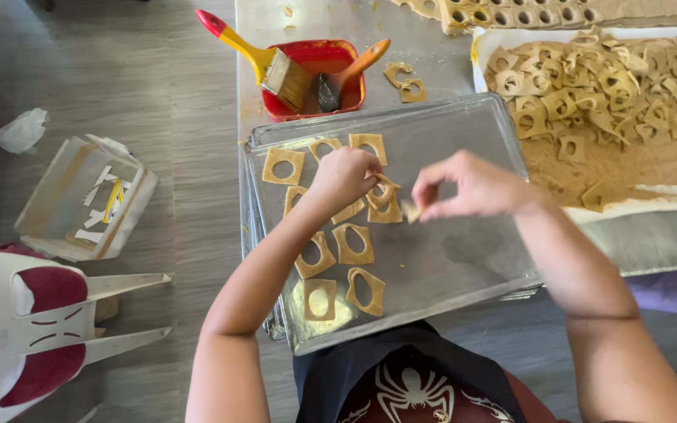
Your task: The person arranges square-shaped dough pieces with central holes onto a metal baking tray. They pick the dough from a pile on a cloth, place them in rows on the tray, and then move the filled tray to a metal rack. The process is repeated with multiple trays.
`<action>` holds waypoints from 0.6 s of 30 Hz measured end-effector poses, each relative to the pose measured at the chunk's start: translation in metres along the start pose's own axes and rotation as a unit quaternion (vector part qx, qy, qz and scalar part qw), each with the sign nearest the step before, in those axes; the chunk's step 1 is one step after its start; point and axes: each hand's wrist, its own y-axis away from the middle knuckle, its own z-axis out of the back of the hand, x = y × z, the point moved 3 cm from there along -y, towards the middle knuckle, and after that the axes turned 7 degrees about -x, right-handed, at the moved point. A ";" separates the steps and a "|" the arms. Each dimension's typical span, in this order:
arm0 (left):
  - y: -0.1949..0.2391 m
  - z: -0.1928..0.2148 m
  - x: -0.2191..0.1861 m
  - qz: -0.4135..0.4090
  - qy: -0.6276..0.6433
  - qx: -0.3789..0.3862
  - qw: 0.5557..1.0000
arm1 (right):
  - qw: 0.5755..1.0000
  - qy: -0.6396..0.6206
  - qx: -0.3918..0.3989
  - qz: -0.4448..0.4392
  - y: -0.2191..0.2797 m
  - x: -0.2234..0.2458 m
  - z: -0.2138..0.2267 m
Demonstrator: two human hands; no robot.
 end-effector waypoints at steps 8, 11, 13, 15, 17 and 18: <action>0.068 0.051 -0.089 -0.007 0.090 0.028 0.995 | 0.975 0.108 -0.185 0.051 0.007 -0.026 -0.072; 0.092 0.021 -0.104 0.040 0.159 0.104 0.981 | 0.984 0.052 -0.165 -0.050 0.020 -0.039 -0.066; 0.101 -0.004 -0.104 0.056 0.107 0.121 0.985 | 0.984 0.116 -0.129 -0.044 0.031 -0.038 -0.073; 0.110 -0.023 -0.101 0.069 0.064 0.119 0.988 | 0.980 0.154 -0.114 -0.046 0.045 -0.037 -0.082; 0.118 -0.035 -0.097 0.078 0.032 0.097 0.992 | 0.977 0.166 -0.120 -0.057 0.059 -0.036 -0.088; 0.121 -0.039 -0.096 0.066 0.034 0.095 0.993 | 0.973 0.179 -0.146 -0.032 0.063 -0.034 -0.090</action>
